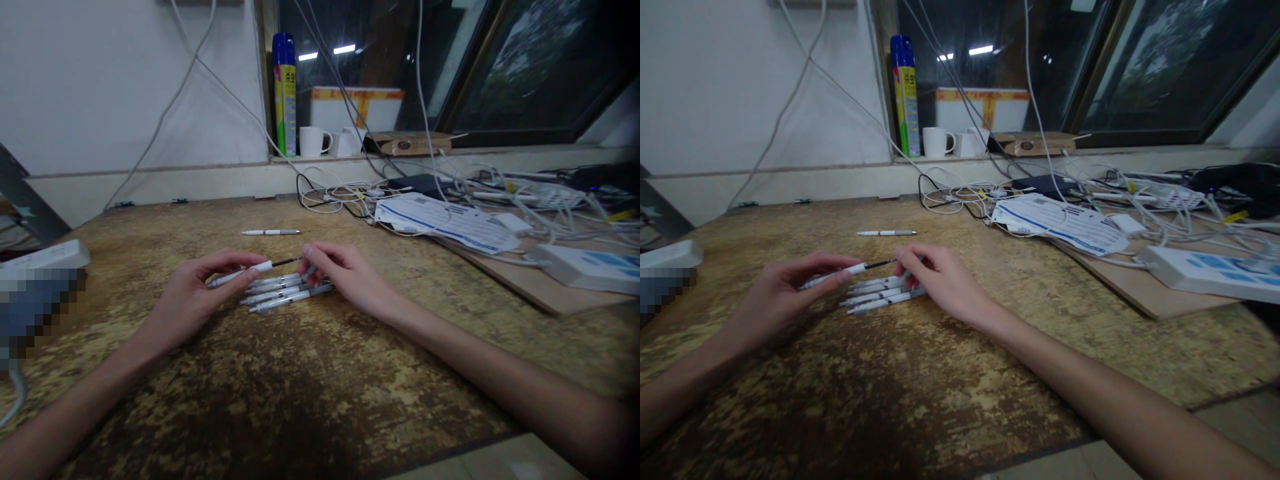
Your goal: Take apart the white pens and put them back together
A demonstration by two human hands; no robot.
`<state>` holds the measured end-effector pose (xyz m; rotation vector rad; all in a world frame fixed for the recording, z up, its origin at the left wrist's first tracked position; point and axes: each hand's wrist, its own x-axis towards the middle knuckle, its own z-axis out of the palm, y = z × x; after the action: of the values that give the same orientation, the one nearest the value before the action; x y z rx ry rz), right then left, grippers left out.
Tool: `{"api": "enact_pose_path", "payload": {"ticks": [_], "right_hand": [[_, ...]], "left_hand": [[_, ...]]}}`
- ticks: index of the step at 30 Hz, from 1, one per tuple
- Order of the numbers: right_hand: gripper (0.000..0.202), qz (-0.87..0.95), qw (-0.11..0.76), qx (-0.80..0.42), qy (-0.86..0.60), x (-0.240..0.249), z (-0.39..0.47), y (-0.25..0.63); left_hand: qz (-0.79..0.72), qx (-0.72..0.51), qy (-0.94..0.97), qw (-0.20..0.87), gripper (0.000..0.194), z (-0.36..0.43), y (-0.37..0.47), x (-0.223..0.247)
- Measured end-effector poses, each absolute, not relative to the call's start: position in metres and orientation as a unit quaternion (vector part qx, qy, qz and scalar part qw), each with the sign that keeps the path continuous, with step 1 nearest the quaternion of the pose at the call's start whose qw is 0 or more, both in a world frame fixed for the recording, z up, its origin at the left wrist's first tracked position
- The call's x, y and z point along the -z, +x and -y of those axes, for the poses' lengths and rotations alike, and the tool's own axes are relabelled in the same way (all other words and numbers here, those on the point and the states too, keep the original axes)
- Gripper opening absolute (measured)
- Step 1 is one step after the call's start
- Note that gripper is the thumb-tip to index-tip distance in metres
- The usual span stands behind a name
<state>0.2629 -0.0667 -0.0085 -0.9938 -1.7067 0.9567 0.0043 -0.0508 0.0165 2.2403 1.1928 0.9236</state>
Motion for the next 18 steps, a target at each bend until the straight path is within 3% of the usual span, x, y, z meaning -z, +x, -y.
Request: {"api": "enact_pose_path", "payload": {"ticks": [3,9,18], "right_hand": [[0.05,0.637,0.485,-0.419,-0.428,0.01,0.063,0.265],[0.01,0.596,0.552,-0.411,-0.414,0.002,0.062,0.27],[0.009,0.59,0.551,-0.422,-0.413,-0.004,0.069,0.264]], "left_hand": [[-0.438,-0.336,0.805,0.218,0.031,0.051,0.003,-0.017],[-0.451,-0.352,0.789,0.224,0.034,0.048,0.001,-0.015],[-0.457,-0.341,0.787,0.234,0.033,0.05,0.003,-0.016]]}}
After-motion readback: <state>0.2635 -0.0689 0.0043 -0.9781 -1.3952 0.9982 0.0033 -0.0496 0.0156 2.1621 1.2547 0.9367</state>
